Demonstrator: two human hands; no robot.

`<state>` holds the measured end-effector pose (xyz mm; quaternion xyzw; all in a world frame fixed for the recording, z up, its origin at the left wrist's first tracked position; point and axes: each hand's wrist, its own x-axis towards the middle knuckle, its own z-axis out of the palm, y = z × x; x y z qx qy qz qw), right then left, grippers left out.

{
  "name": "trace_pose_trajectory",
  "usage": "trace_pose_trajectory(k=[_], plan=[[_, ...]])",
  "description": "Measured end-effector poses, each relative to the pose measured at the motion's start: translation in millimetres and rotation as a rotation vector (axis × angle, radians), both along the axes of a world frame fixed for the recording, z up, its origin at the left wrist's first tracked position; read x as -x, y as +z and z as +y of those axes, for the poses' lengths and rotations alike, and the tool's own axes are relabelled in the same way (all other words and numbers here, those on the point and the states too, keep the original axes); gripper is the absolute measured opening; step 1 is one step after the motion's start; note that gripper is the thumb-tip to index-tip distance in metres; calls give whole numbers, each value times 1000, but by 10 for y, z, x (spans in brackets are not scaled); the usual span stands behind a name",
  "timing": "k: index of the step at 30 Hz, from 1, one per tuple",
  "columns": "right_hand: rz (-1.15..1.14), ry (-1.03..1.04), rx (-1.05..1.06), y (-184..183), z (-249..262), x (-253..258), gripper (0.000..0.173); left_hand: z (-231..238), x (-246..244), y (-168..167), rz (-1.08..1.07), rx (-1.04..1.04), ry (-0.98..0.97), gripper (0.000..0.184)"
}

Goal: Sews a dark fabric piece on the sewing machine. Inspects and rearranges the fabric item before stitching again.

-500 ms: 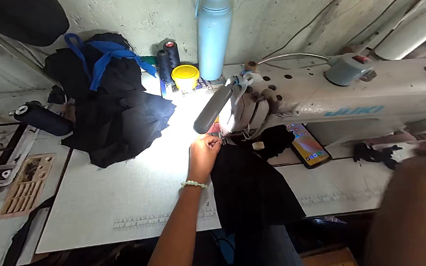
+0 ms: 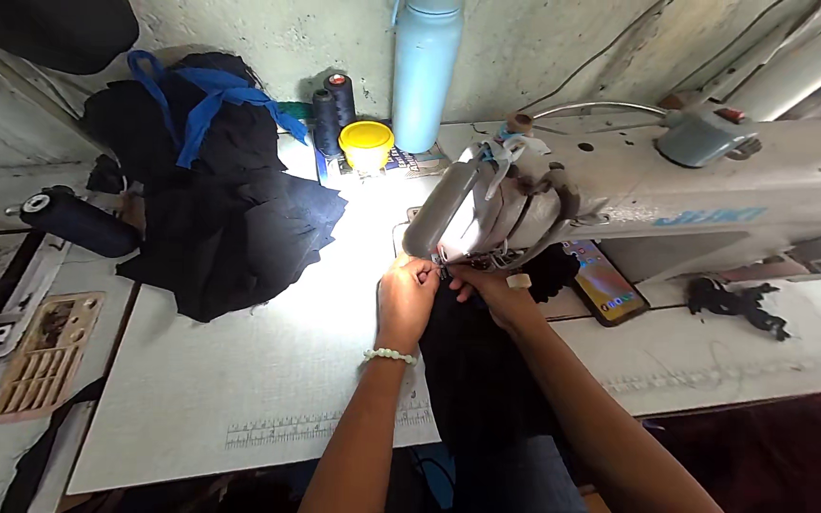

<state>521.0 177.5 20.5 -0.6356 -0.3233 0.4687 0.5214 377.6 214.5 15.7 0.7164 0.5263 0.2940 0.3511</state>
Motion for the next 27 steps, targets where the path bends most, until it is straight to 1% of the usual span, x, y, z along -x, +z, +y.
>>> trace_pose_trajectory(k=[9,16,27], plan=[[-40,36,-33,-29,-4,-7,8,-10,-3,13,-18,40,18,11],[-59,30,-34,-37,-10,5,7,-15,-8,-22,-37,-17,24,11],[-46,16,-38,-46,-16,5,7,-16,-12,-6,-31,-3,19,11]])
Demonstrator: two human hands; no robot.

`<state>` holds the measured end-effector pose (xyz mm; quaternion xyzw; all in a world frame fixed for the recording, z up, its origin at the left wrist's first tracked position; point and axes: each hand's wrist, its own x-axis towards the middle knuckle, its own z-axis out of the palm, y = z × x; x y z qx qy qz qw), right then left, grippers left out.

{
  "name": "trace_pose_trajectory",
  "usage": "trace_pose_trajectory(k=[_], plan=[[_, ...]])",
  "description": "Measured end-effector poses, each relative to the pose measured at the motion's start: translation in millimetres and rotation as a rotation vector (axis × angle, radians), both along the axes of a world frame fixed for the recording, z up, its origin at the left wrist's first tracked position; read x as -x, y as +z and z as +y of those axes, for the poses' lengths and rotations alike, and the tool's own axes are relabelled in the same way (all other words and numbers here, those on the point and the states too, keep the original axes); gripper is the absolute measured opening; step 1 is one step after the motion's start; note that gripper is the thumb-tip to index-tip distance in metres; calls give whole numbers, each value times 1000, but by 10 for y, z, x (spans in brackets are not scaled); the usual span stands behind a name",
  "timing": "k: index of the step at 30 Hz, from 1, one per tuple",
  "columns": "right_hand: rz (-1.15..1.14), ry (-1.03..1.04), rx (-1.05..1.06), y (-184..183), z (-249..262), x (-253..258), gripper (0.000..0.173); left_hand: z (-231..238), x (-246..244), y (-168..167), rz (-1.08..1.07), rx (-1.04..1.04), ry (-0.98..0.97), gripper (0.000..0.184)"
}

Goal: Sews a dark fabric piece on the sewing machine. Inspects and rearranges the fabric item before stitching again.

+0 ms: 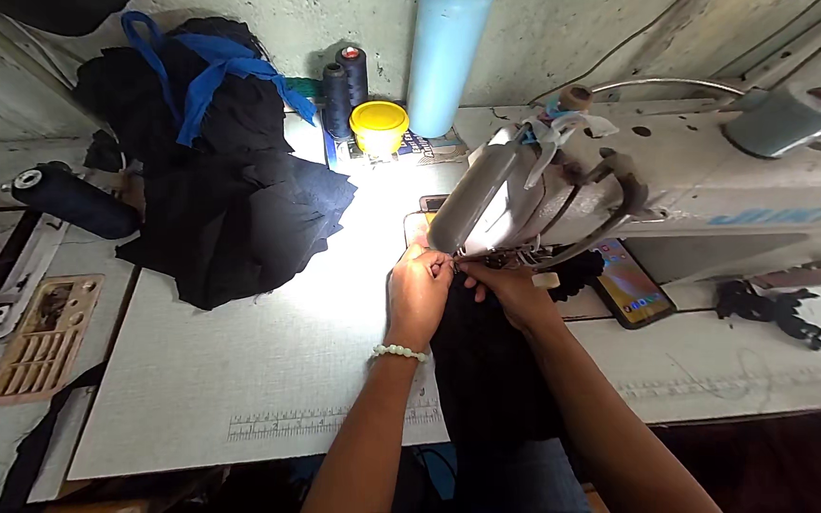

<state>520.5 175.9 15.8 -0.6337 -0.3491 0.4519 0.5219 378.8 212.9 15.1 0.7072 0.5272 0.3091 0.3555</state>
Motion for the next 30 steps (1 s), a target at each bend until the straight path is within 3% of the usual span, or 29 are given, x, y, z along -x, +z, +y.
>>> trace_pose_trajectory(k=[21,30], plan=[[17,-18,-23,-29,-11,5,11,-3,-14,-32,40,-38,-13,11],[-15,-46,-11,-33,-16,25,8,-24,-27,-71,30,-144,-11,9]])
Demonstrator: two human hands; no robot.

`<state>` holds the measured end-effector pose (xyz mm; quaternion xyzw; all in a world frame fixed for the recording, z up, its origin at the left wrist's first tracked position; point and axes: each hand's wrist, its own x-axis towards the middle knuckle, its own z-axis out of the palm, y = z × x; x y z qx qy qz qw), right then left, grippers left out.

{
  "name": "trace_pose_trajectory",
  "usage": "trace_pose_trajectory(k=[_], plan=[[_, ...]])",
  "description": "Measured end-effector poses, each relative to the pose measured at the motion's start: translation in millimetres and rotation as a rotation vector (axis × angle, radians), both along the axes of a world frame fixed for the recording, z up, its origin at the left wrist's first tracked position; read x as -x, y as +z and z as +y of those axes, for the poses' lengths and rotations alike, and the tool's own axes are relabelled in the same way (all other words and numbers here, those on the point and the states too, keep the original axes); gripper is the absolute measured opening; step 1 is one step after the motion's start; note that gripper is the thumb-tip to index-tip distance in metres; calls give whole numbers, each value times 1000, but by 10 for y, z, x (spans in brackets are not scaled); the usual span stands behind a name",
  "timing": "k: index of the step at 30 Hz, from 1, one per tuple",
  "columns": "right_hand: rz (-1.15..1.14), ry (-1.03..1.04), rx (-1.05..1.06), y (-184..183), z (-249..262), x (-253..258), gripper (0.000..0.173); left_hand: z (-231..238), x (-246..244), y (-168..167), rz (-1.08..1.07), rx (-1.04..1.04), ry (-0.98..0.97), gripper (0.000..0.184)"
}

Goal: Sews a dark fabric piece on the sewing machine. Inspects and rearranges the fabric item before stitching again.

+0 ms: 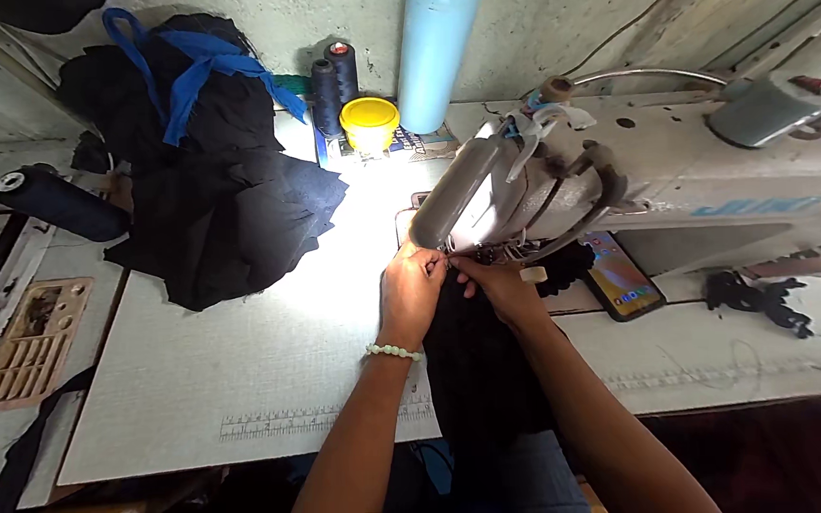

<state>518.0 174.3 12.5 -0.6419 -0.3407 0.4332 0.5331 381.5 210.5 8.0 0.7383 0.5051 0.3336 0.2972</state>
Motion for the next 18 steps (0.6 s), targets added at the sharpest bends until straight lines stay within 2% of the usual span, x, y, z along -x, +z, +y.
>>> trace_pose_trajectory(k=[4,11,13,15,18], plan=[[-19,12,38,5,12,3,8,-29,14,2,-43,-61,-14,4],[45,-5,-46,-10,6,-32,9,-93,152,-5,-108,-176,-41,21],[139,-35,-65,62,-7,-52,8,-98,199,57,-73,-222,-18,17],[313,-77,-69,127,-31,-100,15,-95,229,111,-13,-307,-36,14],[498,-91,-76,179,-75,-217,24,-102,250,125,138,-408,-210,16]])
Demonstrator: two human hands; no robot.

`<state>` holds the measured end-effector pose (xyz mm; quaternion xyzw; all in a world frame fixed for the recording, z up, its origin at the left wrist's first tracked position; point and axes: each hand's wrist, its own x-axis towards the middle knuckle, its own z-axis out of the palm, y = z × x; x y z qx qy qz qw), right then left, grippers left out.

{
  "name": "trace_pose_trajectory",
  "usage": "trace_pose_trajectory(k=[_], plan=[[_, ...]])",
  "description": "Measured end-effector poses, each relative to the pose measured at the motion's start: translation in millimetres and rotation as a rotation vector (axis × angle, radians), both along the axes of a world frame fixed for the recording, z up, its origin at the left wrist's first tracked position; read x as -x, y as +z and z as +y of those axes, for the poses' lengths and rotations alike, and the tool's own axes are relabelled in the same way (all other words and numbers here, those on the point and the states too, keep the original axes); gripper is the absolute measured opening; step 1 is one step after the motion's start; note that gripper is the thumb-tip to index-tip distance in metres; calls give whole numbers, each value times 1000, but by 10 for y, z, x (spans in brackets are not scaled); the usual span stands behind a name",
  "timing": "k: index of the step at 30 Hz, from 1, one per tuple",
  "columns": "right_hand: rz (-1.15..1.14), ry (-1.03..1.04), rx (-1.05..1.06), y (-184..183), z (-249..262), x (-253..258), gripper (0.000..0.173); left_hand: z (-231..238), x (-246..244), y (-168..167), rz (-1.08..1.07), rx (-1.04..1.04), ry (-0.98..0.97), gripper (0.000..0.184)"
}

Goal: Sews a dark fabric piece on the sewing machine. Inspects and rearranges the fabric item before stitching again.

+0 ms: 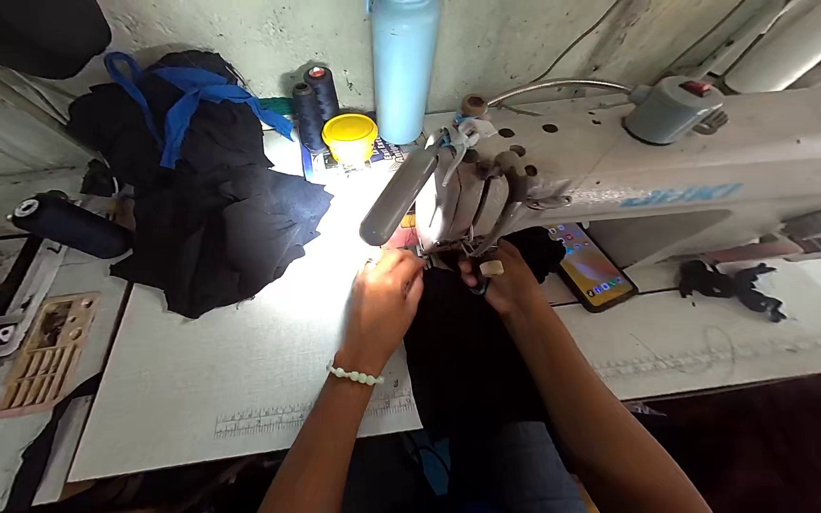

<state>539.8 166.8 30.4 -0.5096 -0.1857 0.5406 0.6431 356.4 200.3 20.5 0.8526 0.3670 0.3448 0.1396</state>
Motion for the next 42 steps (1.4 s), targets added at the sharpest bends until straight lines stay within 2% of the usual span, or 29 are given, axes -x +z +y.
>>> trace_pose_trajectory(k=[3,6,8,11,15,17,19,21,23,25,27,29,31,33,36,39,42], plan=[[-109,71,14,77,-121,-82,21,-2,20,-110,173,-47,-126,24],[-574,157,60,58,-316,-158,5,-5,51,-217,236,-100,-149,27],[-970,187,120,-14,-479,-203,11,-27,71,-241,224,-104,-140,28],[-1374,105,117,-88,-780,-288,18,-69,75,-292,191,-102,-124,28],[-1590,-110,171,-241,-1204,-671,22,-111,68,-304,173,-102,-109,28],[-1625,-226,224,-323,-1369,-897,26,-113,61,-310,169,-116,-103,28],[-1611,-295,303,-370,-1464,-1056,40,-107,59,-314,166,-123,-99,28],[-1637,-324,296,-389,-1478,-1105,51,-106,62,-318,163,-123,-94,27],[-1693,-366,186,-365,-1420,-1044,48,-102,65,-316,166,-119,-93,27],[-1721,-394,19,-250,-1274,-869,33,-95,55,-303,173,-110,-90,26],[-1678,-285,-164,-154,-1031,-587,24,-112,57,-306,177,-92,-92,24],[-1577,-74,-291,-152,-678,-307,21,-108,63,-312,175,-87,-103,23],[-1534,48,-318,-231,-321,-102,16,-100,66,-313,174,-97,-109,23],[-1524,133,-241,-310,-85,19,19,-101,63,-315,177,-108,-93,23],[-1542,142,-162,-419,73,104,24,-94,52,-307,178,-120,-65,22],[-1509,118,-155,-455,101,100,20,-90,50,-325,180,-143,-58,23],[-1272,74,-171,-360,36,43,26,-98,52,-332,175,-143,-52,22]])
